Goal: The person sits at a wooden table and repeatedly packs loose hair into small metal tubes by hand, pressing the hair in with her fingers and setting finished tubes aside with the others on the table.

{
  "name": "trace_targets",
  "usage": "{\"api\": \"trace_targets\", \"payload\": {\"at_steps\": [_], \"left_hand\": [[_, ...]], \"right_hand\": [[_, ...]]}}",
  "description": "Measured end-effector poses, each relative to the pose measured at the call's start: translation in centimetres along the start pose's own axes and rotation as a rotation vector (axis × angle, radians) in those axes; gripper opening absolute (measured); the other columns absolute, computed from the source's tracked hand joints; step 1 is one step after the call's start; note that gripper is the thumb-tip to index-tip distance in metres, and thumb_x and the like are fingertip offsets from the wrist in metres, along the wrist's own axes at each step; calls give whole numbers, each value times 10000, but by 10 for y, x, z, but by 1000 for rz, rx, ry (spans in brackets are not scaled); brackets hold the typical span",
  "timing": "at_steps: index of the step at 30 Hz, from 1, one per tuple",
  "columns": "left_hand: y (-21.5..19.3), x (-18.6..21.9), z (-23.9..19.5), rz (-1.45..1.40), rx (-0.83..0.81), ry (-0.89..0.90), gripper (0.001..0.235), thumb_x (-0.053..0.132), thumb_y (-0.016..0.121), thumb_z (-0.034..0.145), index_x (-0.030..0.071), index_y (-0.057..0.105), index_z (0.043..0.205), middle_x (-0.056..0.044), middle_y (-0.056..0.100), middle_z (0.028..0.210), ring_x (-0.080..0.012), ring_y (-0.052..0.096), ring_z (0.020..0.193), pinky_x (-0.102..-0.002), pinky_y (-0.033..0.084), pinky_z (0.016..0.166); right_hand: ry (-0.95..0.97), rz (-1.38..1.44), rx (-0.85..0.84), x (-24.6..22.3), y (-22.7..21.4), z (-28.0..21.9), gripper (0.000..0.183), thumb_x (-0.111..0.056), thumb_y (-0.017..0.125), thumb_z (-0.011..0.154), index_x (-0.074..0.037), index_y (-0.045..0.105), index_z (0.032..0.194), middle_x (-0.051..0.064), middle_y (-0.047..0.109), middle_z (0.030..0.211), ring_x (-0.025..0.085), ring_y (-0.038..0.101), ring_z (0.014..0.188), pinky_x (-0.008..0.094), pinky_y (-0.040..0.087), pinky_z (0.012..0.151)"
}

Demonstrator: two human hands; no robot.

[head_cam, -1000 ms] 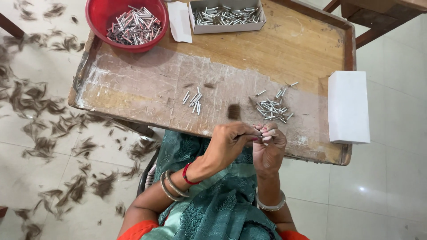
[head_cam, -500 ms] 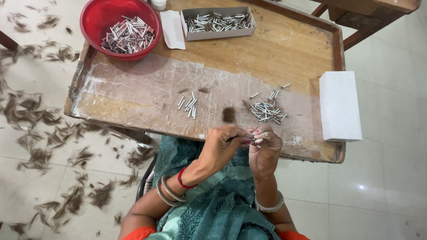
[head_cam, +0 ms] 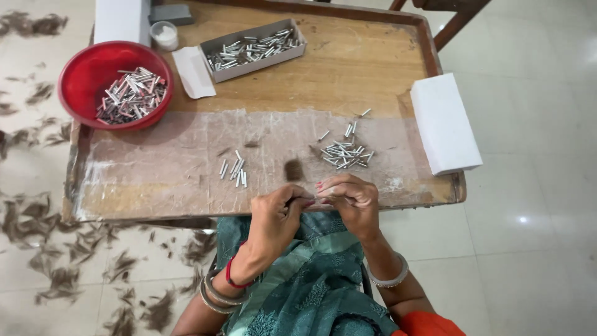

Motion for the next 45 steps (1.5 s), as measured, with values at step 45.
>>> {"api": "trace_targets", "payload": {"at_steps": [45], "left_hand": [[-2,-59,0,-469,95,18,86,-137,653,927,-64,634,969,-96,742,890,-131,737,850,-259,622,760]], "right_hand": [[-358,-706,-606,-89,44,51,392,88,720,775,-73,737,1132,94,707,1161,269,728,1001,363,613,814]]}}
Point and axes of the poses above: each hand's wrist, its own z-axis towards the middle knuckle, its own y-axis out of the palm, x = y × z, the point moved 6 cm from there along z, towards the middle knuckle
